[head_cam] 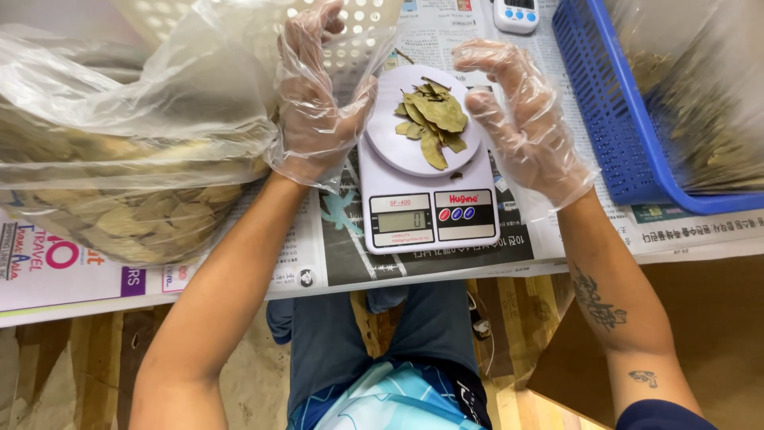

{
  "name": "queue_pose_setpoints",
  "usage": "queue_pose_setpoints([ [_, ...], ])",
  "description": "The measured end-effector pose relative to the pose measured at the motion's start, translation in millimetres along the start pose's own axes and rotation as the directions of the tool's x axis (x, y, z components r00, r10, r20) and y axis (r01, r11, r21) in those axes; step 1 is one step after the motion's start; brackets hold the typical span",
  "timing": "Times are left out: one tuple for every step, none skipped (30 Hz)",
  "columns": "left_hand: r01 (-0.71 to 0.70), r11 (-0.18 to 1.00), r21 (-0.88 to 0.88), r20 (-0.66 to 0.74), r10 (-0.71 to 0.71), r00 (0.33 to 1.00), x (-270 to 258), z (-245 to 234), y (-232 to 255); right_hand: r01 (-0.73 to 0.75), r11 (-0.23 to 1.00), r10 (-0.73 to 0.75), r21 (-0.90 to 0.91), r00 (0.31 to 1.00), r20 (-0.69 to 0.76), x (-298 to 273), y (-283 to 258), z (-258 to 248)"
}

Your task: Weigh dried leaves on a digital scale and place them into plastic bags for packaging.

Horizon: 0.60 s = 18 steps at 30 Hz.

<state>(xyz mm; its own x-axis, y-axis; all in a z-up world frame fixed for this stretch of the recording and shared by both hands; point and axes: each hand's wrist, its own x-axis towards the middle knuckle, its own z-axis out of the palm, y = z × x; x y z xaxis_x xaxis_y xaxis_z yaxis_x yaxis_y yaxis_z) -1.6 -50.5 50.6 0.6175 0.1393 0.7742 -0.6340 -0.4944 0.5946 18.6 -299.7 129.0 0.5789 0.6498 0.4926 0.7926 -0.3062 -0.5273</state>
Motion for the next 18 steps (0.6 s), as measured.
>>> queue_pose_setpoints([
  [0.005, 1.000, -0.003, 0.003, -0.005, 1.000, -2, 2, -6, -0.006, 1.000, 0.006, 0.000, 1.000, 0.002, -1, 4, 1],
  [-0.008, 0.999, -0.037, -0.012, 0.008, 1.000, -3, 4, -11, 0.062, 0.996, -0.061, -0.056, 0.998, 0.027, -2, 8, 1],
  [-0.022, 0.997, -0.071, -0.027, 0.020, 0.999, -5, 7, -16, 0.132, 0.985, -0.126, -0.110, 0.990, 0.057, -3, 12, 2],
  [-0.017, 0.997, -0.074, -0.024, 0.015, 1.000, -12, 10, -28, 0.126, 0.986, -0.120, -0.110, 0.991, 0.058, -4, 11, 3],
  [0.077, 0.995, 0.059, -0.009, -0.077, 0.997, -20, 13, -39, 0.067, 0.993, -0.057, -0.093, 0.992, 0.110, -6, 10, 5],
  [0.166, 0.967, 0.192, -0.005, -0.168, 0.986, -29, 16, -50, 0.008, 0.997, 0.005, -0.080, 0.987, 0.162, -8, 8, 6],
  [0.170, 0.967, 0.191, -0.001, -0.173, 0.985, -30, 18, -49, 0.003, 0.997, 0.010, -0.078, 0.987, 0.163, -8, 10, 8],
  [0.181, 0.955, 0.235, -0.050, -0.174, 0.984, -32, 19, -48, -0.017, 0.991, 0.055, -0.134, 0.957, 0.284, -8, 12, 9],
  [0.192, 0.941, 0.280, -0.101, -0.170, 0.980, -33, 19, -47, -0.025, 0.981, 0.100, -0.190, 0.912, 0.399, -7, 14, 10],
  [0.194, 0.940, 0.282, -0.099, -0.172, 0.980, -35, 20, -50, -0.027, 0.982, 0.101, -0.187, 0.911, 0.399, -8, 18, 14],
  [0.135, 0.952, 0.275, -0.131, -0.102, 0.986, -36, 21, -54, -0.003, 0.987, 0.067, -0.162, 0.917, 0.393, -9, 22, 17],
  [0.074, 0.960, 0.271, -0.162, -0.031, 0.986, -37, 22, -57, 0.022, 0.990, 0.033, -0.137, 0.922, 0.387, -9, 26, 20],
  [0.076, 0.959, 0.274, -0.165, -0.031, 0.986, -37, 23, -59, 0.026, 0.991, 0.029, -0.135, 0.921, 0.389, -8, 30, 25],
  [0.064, 0.968, 0.241, -0.141, -0.031, 0.990, -36, 23, -60, 0.056, 0.988, -0.002, -0.147, 0.939, 0.343, -6, 33, 29],
  [0.053, 0.977, 0.206, -0.118, -0.028, 0.993, -36, 23, -62, 0.086, 0.983, -0.035, -0.162, 0.954, 0.297, -5, 37, 33],
  [0.054, 0.977, 0.208, -0.123, -0.028, 0.992, -36, 23, -64, 0.091, 0.983, -0.039, -0.161, 0.953, 0.299, -2, 29, 32],
  [0.053, 0.972, 0.229, -0.120, -0.026, 0.992, -36, 24, -66, 0.046, 0.990, -0.006, -0.136, 0.960, 0.279, 1, 21, 32],
  [0.052, 0.967, 0.249, -0.117, -0.023, 0.993, -36, 24, -67, 0.001, 0.994, 0.027, -0.109, 0.965, 0.259, 4, 14, 31],
])
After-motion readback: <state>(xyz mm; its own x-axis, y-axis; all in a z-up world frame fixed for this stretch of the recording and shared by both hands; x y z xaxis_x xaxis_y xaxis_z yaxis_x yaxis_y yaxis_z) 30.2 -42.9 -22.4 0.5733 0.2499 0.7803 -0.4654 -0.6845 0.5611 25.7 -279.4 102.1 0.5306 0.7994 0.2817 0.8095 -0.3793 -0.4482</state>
